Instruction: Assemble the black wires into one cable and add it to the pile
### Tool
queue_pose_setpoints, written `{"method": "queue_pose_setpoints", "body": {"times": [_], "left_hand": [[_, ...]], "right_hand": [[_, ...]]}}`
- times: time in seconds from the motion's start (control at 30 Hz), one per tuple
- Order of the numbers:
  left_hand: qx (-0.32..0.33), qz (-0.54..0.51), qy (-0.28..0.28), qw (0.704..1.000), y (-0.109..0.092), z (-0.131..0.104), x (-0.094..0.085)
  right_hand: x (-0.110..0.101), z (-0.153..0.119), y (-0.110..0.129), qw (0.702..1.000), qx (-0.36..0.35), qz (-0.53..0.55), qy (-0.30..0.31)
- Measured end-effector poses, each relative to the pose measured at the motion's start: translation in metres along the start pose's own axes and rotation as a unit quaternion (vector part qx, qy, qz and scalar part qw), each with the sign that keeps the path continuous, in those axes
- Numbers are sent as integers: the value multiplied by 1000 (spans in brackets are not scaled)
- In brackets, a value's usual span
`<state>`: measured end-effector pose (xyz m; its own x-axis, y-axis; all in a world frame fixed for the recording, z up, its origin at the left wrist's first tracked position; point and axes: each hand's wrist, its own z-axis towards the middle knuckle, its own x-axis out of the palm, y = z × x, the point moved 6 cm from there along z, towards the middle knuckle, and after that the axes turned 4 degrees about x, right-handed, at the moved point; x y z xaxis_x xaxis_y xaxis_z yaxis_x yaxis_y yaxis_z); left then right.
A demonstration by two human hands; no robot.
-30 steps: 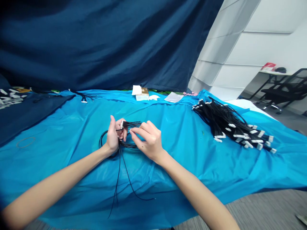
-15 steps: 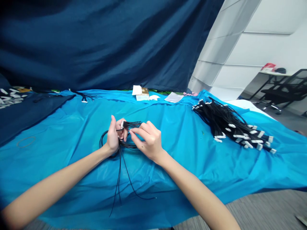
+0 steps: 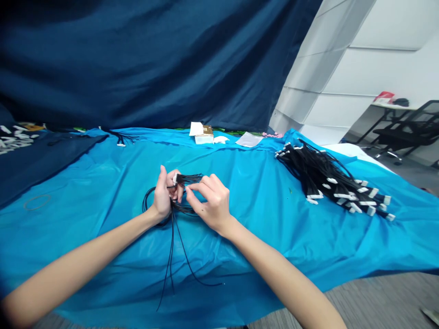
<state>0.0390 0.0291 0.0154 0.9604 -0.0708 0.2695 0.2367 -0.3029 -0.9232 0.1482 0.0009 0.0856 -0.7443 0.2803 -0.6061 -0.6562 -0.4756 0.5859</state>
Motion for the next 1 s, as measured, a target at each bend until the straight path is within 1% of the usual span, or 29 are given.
{"method": "queue_pose_setpoints", "body": {"times": [0.23,0.43,0.57,0.7,0.77,0.9,1.0], "left_hand": [[-18,-10,33,999,8,-2,6],[-35,-18,30,999,12,-3,8],[-39,-31,38,998,9,-3,10],[-62,-81,41,994,8,-1,11],[-85,-117,30,989,10,1,10],[-139,-147,14,979,18,4,7],[-157,-161,-5,974,22,5,4]], "right_hand": [[8,-7,-1,997,-60,-47,34],[11,-9,0,991,-95,-81,47],[12,-9,0,991,-94,-83,52],[7,-8,1,994,-82,-67,29],[5,-8,7,992,-110,-53,28],[6,-12,20,976,-205,-16,64],[9,-15,22,967,-239,-7,82]]}}
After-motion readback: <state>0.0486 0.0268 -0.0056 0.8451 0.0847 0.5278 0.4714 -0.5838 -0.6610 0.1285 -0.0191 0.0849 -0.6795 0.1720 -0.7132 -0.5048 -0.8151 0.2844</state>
